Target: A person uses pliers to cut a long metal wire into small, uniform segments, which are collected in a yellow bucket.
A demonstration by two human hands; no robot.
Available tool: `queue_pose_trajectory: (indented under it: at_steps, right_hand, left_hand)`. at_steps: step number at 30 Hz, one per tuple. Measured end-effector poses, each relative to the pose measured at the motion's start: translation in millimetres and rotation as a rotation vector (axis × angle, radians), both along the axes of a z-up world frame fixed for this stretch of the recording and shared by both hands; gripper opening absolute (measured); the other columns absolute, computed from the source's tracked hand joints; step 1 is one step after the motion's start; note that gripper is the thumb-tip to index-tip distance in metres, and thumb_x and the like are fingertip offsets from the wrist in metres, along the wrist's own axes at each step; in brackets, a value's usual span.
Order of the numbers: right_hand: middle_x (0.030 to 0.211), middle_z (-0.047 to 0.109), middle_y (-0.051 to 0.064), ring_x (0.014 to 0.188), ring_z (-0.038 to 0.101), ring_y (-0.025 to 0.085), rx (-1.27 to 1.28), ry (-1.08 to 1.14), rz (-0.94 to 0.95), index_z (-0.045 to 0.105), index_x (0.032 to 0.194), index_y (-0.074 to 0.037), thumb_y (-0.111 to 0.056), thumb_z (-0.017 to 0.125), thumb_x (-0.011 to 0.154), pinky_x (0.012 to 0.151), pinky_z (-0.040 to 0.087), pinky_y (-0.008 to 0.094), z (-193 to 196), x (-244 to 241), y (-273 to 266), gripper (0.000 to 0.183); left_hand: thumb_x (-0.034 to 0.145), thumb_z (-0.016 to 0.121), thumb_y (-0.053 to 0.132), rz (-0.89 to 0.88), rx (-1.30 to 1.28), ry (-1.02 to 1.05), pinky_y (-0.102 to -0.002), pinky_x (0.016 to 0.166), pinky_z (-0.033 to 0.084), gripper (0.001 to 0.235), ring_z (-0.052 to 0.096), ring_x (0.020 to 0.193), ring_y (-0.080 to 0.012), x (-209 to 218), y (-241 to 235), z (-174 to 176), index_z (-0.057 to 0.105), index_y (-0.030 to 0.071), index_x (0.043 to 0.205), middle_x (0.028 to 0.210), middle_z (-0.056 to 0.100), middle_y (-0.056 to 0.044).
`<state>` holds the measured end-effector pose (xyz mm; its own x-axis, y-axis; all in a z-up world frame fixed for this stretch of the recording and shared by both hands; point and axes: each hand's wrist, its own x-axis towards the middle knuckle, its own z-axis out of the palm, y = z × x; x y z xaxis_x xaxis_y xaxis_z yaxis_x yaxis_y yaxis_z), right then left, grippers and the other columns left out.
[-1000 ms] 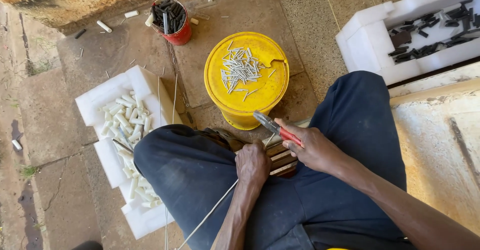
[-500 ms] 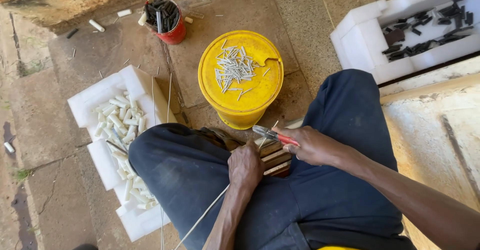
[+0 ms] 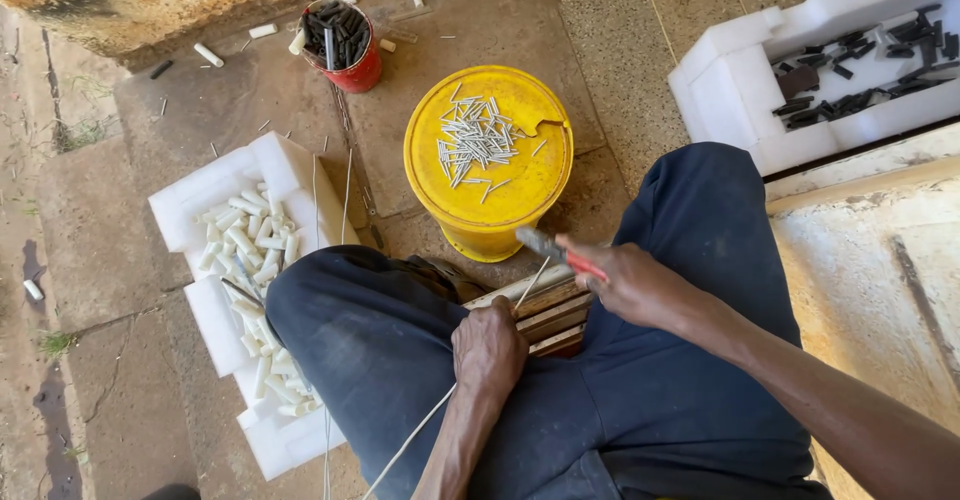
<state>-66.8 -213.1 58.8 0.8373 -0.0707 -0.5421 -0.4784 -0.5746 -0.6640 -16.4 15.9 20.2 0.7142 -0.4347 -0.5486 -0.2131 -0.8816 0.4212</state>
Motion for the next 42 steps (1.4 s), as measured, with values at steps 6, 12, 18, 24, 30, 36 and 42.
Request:
queue_pose_trajectory:
  at_steps: [6,12,18,24,30,36,42]
  right_hand:
    - [0.071,0.074,0.021,0.037,0.062,0.025,0.006,0.174,0.008,0.047,0.153,-0.026,-0.021,0.054,0.099,0.023,0.053,0.029,14.9,18.8,-6.0,0.055]
    - [0.069,0.074,0.020,0.033,0.061,0.022,-0.007,0.151,0.046,0.057,0.146,-0.029,-0.018,0.059,0.097,0.021,0.052,0.027,5.8,12.3,4.2,0.050]
    - [0.071,0.075,0.019,0.037,0.063,0.025,0.009,0.110,-0.045,0.048,0.152,-0.032,-0.020,0.057,0.098,0.024,0.055,0.031,-13.4,18.4,-4.6,0.057]
    - [0.071,0.073,0.023,0.042,0.063,0.031,-0.070,0.266,-0.022,0.053,0.151,-0.029,-0.031,0.054,0.098,0.028,0.054,0.035,47.7,29.0,9.5,0.053]
    - [0.119,0.065,0.017,0.095,0.067,0.036,-0.068,0.078,0.278,0.057,0.135,-0.013,-0.007,0.054,0.095,0.073,0.048,0.045,10.3,16.2,1.3,0.041]
    - [0.106,0.073,0.013,0.080,0.067,0.027,-0.024,-0.028,0.091,0.049,0.149,-0.015,-0.007,0.053,0.097,0.067,0.046,0.040,31.9,22.7,5.7,0.053]
    - [0.092,0.066,0.009,0.074,0.061,0.023,-0.008,0.112,0.178,0.058,0.107,-0.015,-0.008,0.055,0.098,0.064,0.042,0.040,29.8,17.0,1.3,0.012]
  left_hand:
    - [0.096,0.051,0.021,-0.020,-0.012,-0.029,-0.058,0.083,0.059,0.017,0.074,0.090,-0.0479,-3.9,3.4,3.1,0.066,0.012,0.100,0.083,0.072,-0.020]
    - [0.095,0.051,0.021,-0.019,-0.043,-0.053,-0.059,0.080,0.059,0.018,0.073,0.086,-0.0487,-2.0,5.0,3.6,0.066,0.012,0.100,0.082,0.072,-0.020]
    - [0.099,0.049,0.023,-0.012,-0.054,-0.099,-0.059,0.078,0.060,0.020,0.073,0.084,-0.0490,-7.6,6.5,1.4,0.064,0.009,0.098,0.080,0.070,-0.021]
    - [0.098,0.051,0.026,-0.003,-0.054,-0.117,-0.061,0.074,0.059,0.021,0.073,0.080,-0.0502,-6.1,6.6,-7.5,0.064,0.011,0.096,0.076,0.070,-0.021]
    - [0.094,0.047,0.021,-0.057,-0.005,-0.216,-0.065,0.064,0.049,0.019,0.066,0.072,-0.0544,-4.7,2.2,-9.0,0.062,0.009,0.090,0.076,0.070,-0.024]
    - [0.096,0.048,0.024,-0.052,-0.015,-0.272,-0.064,0.060,0.049,0.021,0.067,0.068,-0.0521,-6.3,5.2,-12.6,0.063,0.012,0.088,0.071,0.069,-0.023]
    - [0.091,0.053,0.030,-0.009,-0.037,-0.233,-0.064,0.068,0.049,0.019,0.067,0.077,-0.0508,2.9,-0.5,-5.1,0.066,0.017,0.091,0.079,0.073,-0.018]
